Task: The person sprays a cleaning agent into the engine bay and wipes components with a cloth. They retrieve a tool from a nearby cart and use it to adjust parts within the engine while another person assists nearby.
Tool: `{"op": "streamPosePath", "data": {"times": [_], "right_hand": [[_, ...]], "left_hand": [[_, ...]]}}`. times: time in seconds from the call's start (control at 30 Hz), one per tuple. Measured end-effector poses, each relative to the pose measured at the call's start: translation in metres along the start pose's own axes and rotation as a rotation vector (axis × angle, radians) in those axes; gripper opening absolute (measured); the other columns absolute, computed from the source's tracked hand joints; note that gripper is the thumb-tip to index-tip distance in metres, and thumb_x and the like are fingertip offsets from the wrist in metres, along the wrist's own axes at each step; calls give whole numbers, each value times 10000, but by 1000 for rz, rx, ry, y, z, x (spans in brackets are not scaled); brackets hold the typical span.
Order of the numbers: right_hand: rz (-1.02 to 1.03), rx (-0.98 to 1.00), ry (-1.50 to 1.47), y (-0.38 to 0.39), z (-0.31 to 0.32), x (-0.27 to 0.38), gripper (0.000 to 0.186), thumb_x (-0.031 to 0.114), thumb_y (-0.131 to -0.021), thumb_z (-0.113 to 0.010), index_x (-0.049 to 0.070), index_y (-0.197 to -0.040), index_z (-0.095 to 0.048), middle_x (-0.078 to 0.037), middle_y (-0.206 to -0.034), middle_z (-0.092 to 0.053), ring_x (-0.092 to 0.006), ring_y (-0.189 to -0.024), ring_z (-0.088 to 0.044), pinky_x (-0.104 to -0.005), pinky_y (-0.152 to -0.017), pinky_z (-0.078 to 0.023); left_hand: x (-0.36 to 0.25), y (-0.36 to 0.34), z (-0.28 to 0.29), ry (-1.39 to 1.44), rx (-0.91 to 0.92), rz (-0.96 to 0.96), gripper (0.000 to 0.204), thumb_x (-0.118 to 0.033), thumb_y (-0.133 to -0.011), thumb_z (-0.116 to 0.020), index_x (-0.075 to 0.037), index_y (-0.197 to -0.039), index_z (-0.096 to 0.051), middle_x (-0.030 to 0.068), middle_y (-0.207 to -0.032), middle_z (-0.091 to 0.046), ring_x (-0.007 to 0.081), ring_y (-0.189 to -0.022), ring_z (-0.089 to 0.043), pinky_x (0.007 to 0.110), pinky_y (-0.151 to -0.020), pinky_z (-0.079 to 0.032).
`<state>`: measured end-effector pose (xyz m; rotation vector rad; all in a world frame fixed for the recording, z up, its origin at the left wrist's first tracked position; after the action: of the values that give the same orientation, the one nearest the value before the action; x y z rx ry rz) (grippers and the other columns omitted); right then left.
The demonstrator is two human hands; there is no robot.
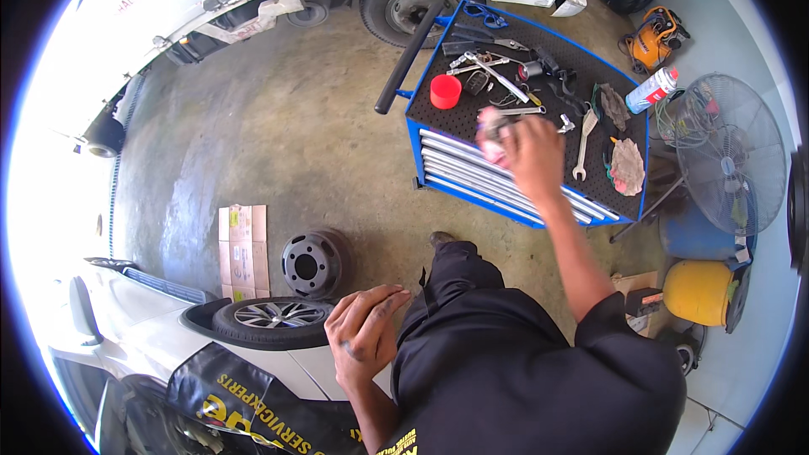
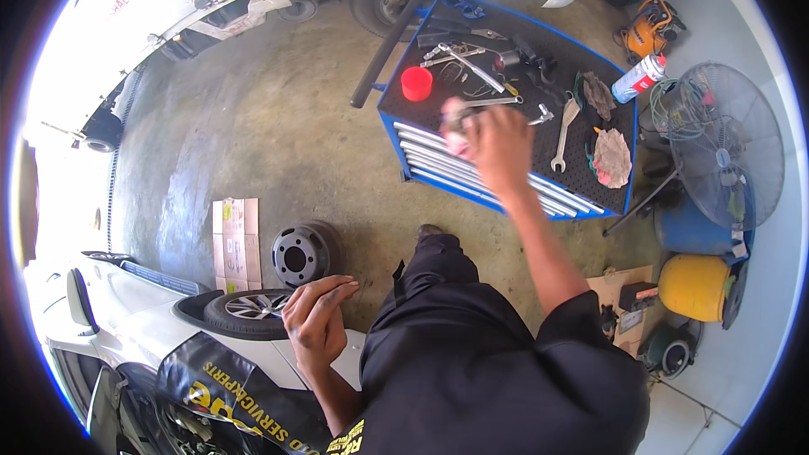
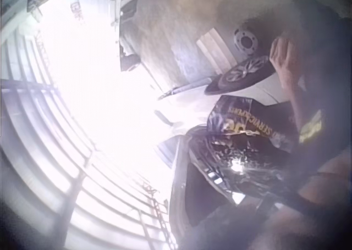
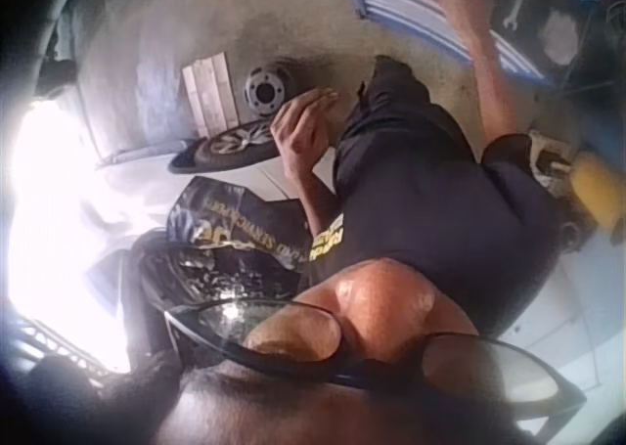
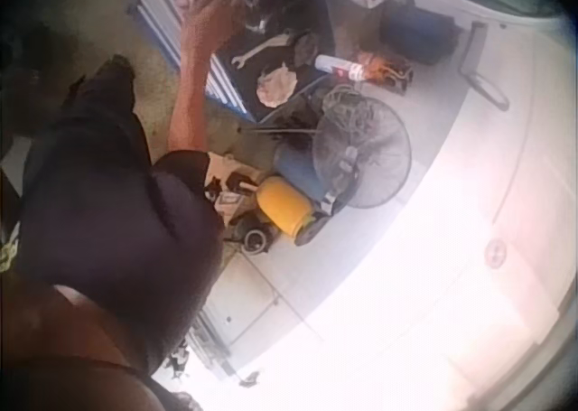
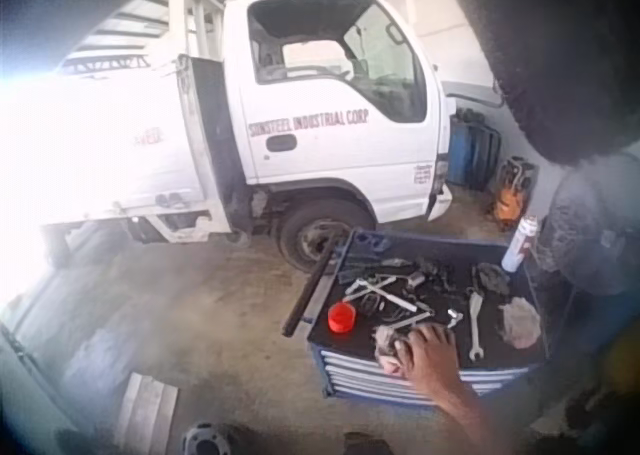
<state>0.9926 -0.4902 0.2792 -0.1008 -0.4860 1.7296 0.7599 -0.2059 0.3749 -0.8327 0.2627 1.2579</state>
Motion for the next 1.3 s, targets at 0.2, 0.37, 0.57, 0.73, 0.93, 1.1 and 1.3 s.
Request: {"op": "streamPosePath", "data": {"times": [0.2,0.37,0.57,0.73,0.93,1.1,1.3], "right_hand": [[-115,125,38,-40,-17,-123,298,286,-982,-704,48,-1160,-718,-132,-1253,-640,-354,-1258,-587,-511,-1072,-457],[54,57,-69,-159,-67,-147,334,207,-975,-701,68,-1275,-659,-147,-1268,-644,-379,-1232,-607,-499,-1034,-505],[208,470,109,-275,-152,-176,404,165,-941,-732,57,-1302,-587,-189,-1291,-635,-408,-1226,-617,-496,-1022,-512],[256,557,112,-291,-155,-178,454,177,-747,-792,45,-1133,-592,-232,-1125,-690,-456,-1106,-658,-521,-944,-533],[82,627,-252,-305,-99,-168,398,186,-890,-752,17,-1205,-578,-268,-1109,-714,-439,-1022,-688,-491,-851,-525],[100,523,-351,-320,-105,-182,316,165,-993,-705,23,-1256,-601,-249,-1125,-722,-402,-1052,-703,-462,-900,-523],[297,191,-324,-322,-35,-110,429,258,-1062,-618,-31,-1378,-632,-219,-1268,-725,-372,-1171,-691,-437,-1023,-514]], "left_hand": [[31,-25,-42,22,131,130,365,66,-747,-638,-98,-1030,-799,47,-1037,-779,263,-900,-760,381,-832,-599],[34,-63,-66,20,161,161,390,126,-721,-618,-62,-1013,-795,84,-1037,-774,276,-916,-762,379,-823,-595],[35,-94,-70,-13,117,191,399,132,-736,-602,-67,-1023,-796,84,-1048,-774,277,-928,-761,383,-837,-593],[49,-72,-68,-2,24,391,369,80,-758,-627,-102,-1027,-802,55,-1060,-775,269,-927,-759,386,-839,-593],[59,-73,-70,56,-7,459,366,108,-765,-620,-88,-1015,-802,71,-1049,-779,272,-918,-760,386,-837,-590],[68,-118,-69,11,37,295,346,82,-783,-638,-89,-1042,-791,58,-1077,-775,272,-950,-755,397,-863,-585],[71,-126,-29,-56,-116,195,388,35,-821,-634,-135,-1142,-773,68,-1208,-733,286,-1077,-721,429,-904,-582]]}}
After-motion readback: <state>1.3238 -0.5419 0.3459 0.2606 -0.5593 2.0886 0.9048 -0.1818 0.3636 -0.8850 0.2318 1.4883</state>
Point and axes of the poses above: each hand's wrist, its own y-axis away from the middle knuckle, its own z-axis out of the back of the hand, x = y × z, the point moved 4 cm from there along -y, towards the middle knuckle
